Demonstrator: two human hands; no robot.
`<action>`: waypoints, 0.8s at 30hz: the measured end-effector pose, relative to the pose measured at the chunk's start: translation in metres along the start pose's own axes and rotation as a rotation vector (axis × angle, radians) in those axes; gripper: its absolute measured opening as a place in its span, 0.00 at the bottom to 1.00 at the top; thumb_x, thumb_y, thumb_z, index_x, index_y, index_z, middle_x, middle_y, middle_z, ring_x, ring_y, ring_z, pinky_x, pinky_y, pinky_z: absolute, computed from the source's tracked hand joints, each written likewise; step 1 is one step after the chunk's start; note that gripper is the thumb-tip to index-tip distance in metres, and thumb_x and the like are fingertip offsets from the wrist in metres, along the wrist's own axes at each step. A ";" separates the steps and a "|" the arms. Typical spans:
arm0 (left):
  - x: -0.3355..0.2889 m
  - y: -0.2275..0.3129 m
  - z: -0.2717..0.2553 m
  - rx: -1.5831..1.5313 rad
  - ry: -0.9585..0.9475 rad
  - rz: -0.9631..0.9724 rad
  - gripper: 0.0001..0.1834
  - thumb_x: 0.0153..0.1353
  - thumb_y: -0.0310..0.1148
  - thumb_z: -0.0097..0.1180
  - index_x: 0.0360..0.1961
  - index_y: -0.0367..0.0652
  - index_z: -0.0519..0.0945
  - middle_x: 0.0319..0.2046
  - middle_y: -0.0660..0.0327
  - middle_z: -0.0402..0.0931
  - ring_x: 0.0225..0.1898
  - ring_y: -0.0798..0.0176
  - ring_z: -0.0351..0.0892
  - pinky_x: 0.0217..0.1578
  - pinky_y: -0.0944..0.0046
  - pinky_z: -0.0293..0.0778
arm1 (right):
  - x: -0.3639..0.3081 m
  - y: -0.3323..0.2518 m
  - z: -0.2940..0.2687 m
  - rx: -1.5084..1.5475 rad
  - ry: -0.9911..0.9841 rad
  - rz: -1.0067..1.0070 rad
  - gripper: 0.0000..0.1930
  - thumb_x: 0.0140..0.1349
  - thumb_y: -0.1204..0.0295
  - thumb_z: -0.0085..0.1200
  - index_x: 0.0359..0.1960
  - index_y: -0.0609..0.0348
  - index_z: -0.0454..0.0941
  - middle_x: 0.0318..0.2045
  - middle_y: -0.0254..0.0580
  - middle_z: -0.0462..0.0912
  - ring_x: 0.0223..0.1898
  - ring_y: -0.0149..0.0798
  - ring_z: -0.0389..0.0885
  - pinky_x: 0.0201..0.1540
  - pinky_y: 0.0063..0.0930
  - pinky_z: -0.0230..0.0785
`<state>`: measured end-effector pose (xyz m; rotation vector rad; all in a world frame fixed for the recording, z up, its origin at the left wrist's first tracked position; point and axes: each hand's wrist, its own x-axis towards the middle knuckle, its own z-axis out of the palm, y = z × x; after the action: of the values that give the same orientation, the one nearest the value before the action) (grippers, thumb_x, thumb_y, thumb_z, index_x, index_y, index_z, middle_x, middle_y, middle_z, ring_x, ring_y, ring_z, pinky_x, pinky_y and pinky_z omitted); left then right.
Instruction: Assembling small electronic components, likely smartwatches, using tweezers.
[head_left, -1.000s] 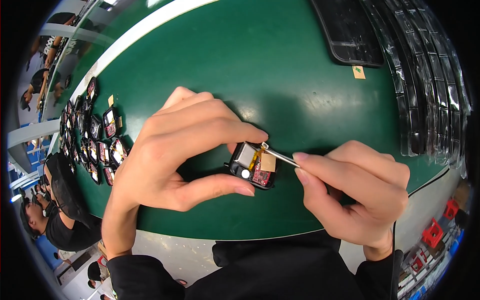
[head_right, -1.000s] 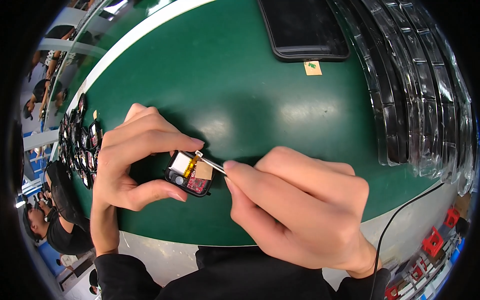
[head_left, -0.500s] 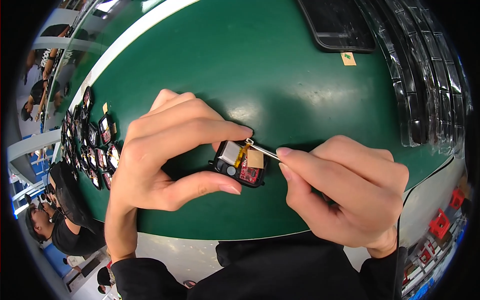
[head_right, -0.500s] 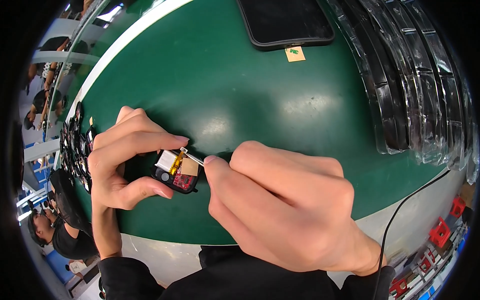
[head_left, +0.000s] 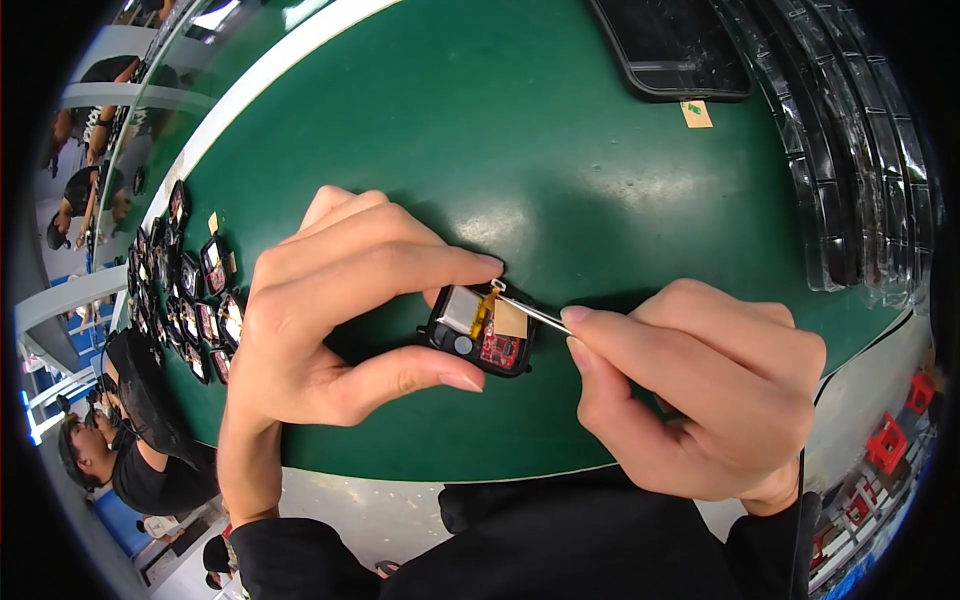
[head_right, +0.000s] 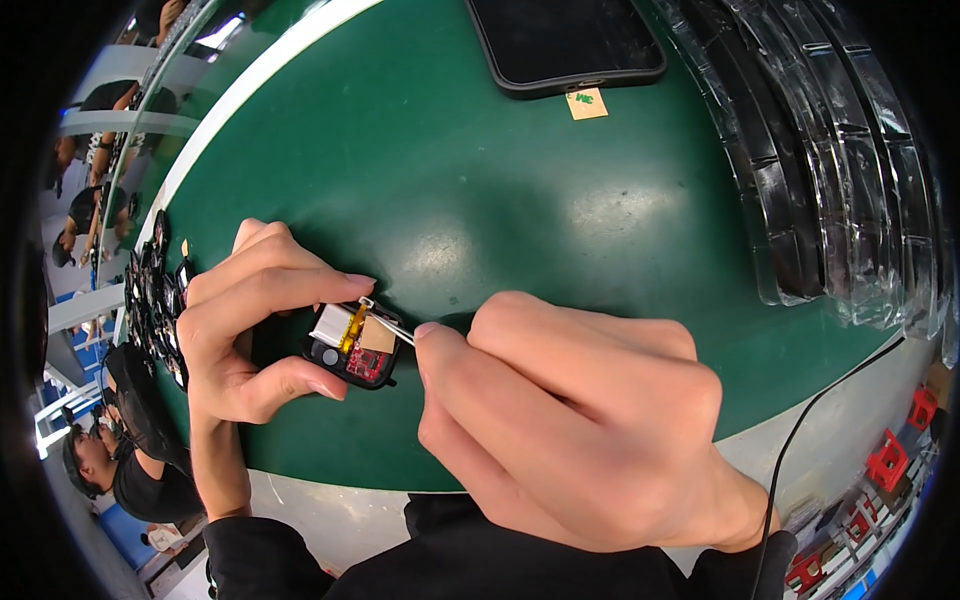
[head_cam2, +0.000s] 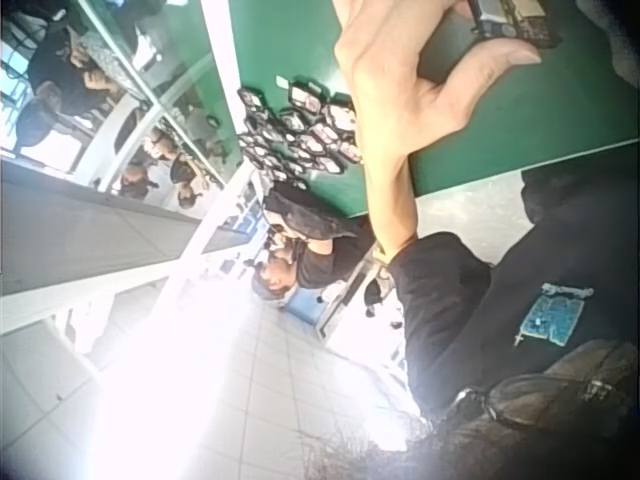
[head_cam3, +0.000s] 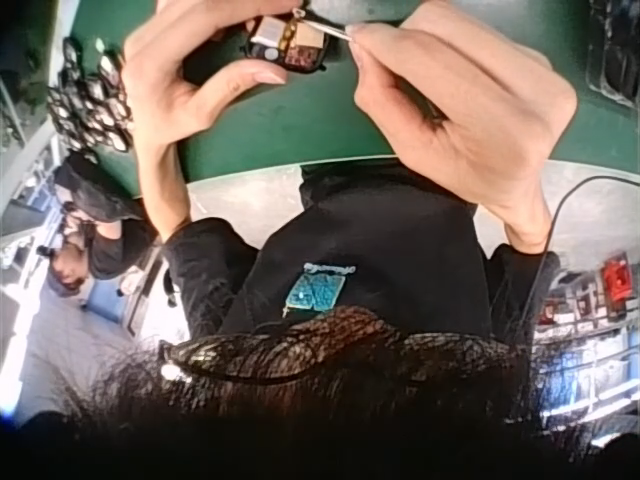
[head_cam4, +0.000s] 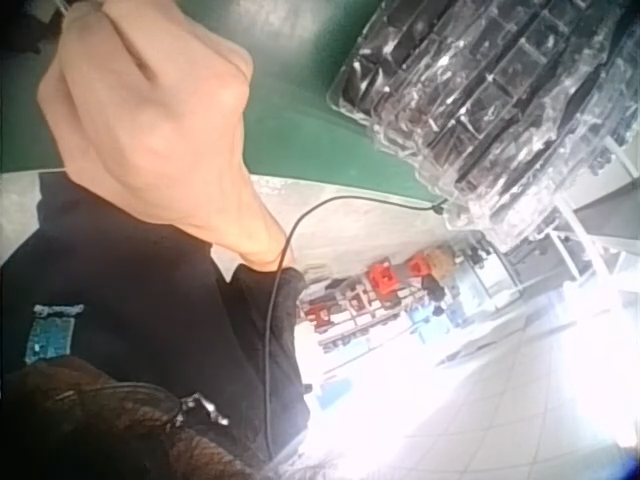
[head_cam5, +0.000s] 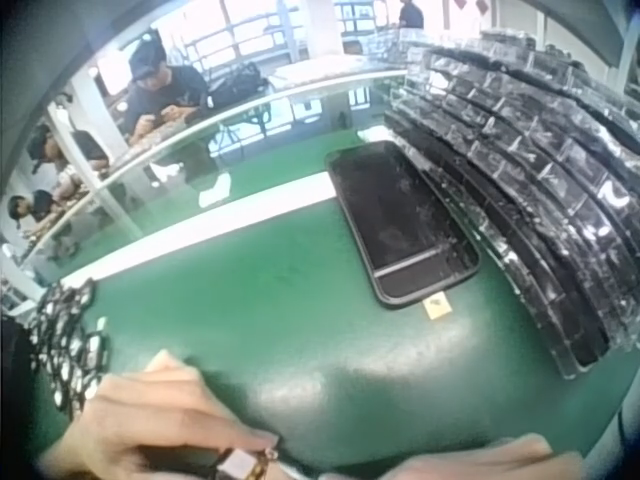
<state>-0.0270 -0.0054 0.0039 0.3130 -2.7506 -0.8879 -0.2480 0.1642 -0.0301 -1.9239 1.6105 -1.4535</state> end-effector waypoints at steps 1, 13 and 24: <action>0.000 0.000 0.000 0.001 -0.002 0.000 0.41 0.51 0.64 0.78 0.46 0.31 0.92 0.35 0.55 0.89 0.30 0.60 0.76 0.40 0.58 0.63 | 0.000 0.001 0.001 0.004 0.013 -0.004 0.15 0.46 0.90 0.71 0.38 0.69 0.92 0.20 0.36 0.81 0.15 0.29 0.77 0.17 0.21 0.63; -0.001 0.005 0.006 0.013 0.066 -0.040 0.38 0.42 0.53 0.88 0.47 0.33 0.91 0.34 0.57 0.88 0.29 0.62 0.74 0.38 0.59 0.64 | -0.002 -0.024 0.011 -0.185 0.033 0.037 0.17 0.46 0.86 0.71 0.41 0.66 0.92 0.22 0.35 0.78 0.15 0.30 0.75 0.17 0.23 0.64; -0.006 0.010 0.013 0.029 0.142 -0.067 0.38 0.40 0.49 0.90 0.47 0.34 0.92 0.33 0.60 0.87 0.27 0.65 0.71 0.36 0.62 0.64 | -0.006 -0.037 0.023 -0.260 0.110 0.105 0.19 0.47 0.87 0.69 0.44 0.68 0.92 0.22 0.35 0.79 0.15 0.29 0.75 0.17 0.22 0.64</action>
<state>-0.0260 0.0110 -0.0015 0.4577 -2.6377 -0.8091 -0.2066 0.1736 -0.0183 -1.8827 2.0058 -1.3885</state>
